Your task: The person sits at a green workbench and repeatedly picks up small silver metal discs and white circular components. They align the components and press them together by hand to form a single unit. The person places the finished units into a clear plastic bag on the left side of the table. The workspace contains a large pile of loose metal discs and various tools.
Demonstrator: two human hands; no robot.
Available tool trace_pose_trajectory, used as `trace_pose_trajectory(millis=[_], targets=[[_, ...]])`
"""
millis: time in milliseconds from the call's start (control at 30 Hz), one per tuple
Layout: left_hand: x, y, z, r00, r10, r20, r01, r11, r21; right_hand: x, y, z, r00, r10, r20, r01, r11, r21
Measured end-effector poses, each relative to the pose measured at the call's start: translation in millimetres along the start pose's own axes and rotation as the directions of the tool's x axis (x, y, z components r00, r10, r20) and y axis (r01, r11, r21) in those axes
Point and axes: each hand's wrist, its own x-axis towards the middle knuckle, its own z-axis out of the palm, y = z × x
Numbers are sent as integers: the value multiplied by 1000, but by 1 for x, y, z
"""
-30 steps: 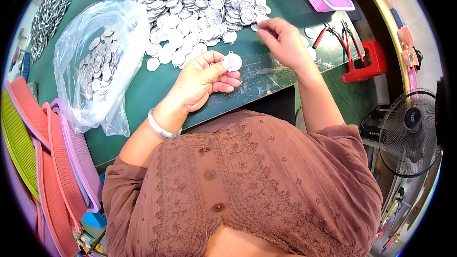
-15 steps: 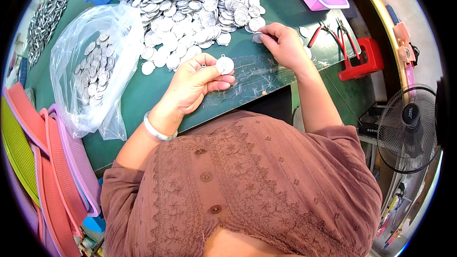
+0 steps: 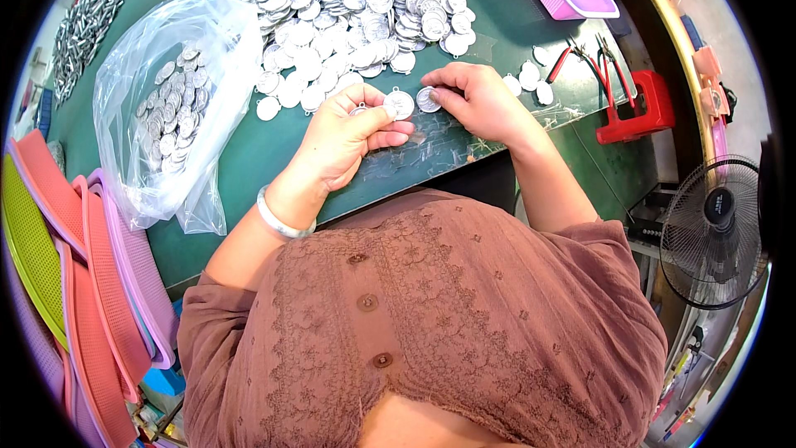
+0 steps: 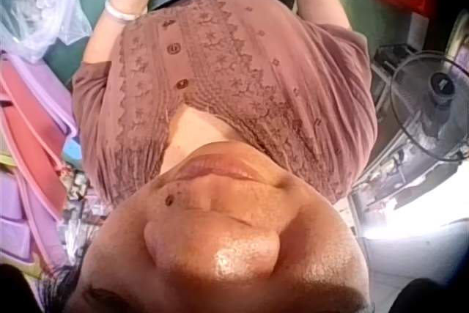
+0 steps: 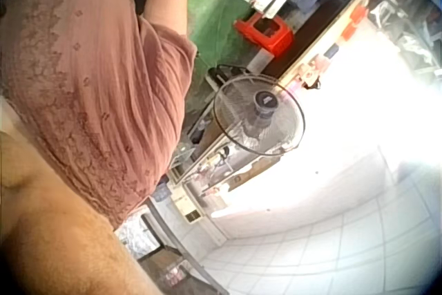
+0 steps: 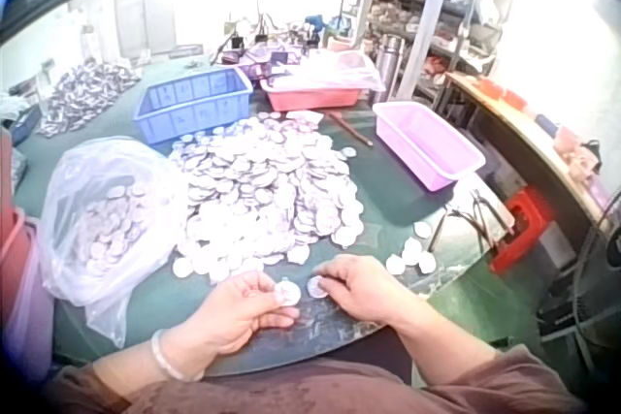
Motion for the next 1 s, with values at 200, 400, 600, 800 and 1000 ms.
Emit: trace_pose_trajectory(millis=[200,400,600,800,1000], targets=[[1,-4,-2,998,62,17,-63,997,49,-3,-3,1,984,-139,-113,126,985,-120],[0,-6,-1,994,112,9,-112,992,56,-8,-28,-1,991,96,90,-125,896,426],[-3,1,2,996,84,17,-86,985,150,-8,-27,13,984,147,102,-179,831,526],[-6,2,6,986,148,-72,-124,954,271,-6,-30,15,981,146,124,-189,846,498],[-6,1,5,974,223,-39,-197,920,340,-7,-30,18,973,158,170,-223,833,506]])
